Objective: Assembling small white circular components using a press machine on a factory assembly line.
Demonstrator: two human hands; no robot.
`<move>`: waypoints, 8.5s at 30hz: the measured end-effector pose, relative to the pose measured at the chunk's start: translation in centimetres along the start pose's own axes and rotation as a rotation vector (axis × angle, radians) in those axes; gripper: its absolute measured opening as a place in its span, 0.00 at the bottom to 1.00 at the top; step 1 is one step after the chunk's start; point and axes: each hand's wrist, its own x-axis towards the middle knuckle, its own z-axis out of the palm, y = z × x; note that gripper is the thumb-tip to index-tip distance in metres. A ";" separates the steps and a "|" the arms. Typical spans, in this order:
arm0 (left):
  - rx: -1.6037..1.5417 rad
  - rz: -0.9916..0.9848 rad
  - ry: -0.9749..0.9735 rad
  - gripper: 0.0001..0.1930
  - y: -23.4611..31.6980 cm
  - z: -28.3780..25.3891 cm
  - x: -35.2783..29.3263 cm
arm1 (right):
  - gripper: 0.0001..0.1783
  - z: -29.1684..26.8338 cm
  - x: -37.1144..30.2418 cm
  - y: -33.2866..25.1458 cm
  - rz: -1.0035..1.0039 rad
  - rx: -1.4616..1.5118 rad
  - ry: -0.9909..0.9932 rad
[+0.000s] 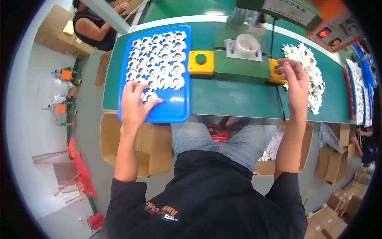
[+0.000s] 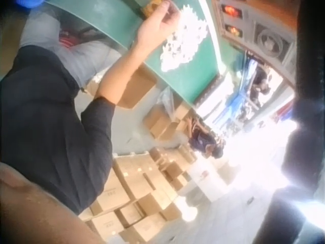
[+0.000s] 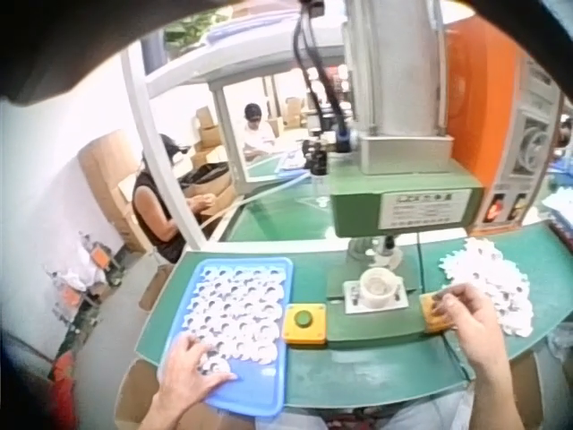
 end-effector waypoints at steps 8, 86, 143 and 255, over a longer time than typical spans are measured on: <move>-0.180 0.280 -0.061 0.25 5.5 2.0 4.7 | 0.16 0.0 -2.3 3.4 -0.439 -0.670 0.139; -0.051 0.210 -0.072 0.23 1.7 0.9 0.6 | 0.15 2.9 3.2 -0.8 -0.981 -0.787 0.113; -0.539 0.281 0.005 0.26 16.8 5.0 15.9 | 0.20 -8.0 -2.9 8.7 -0.232 -0.948 0.275; -0.688 0.232 0.148 0.32 18.3 5.3 16.9 | 0.06 -4.0 -3.0 4.4 -0.251 -0.636 0.447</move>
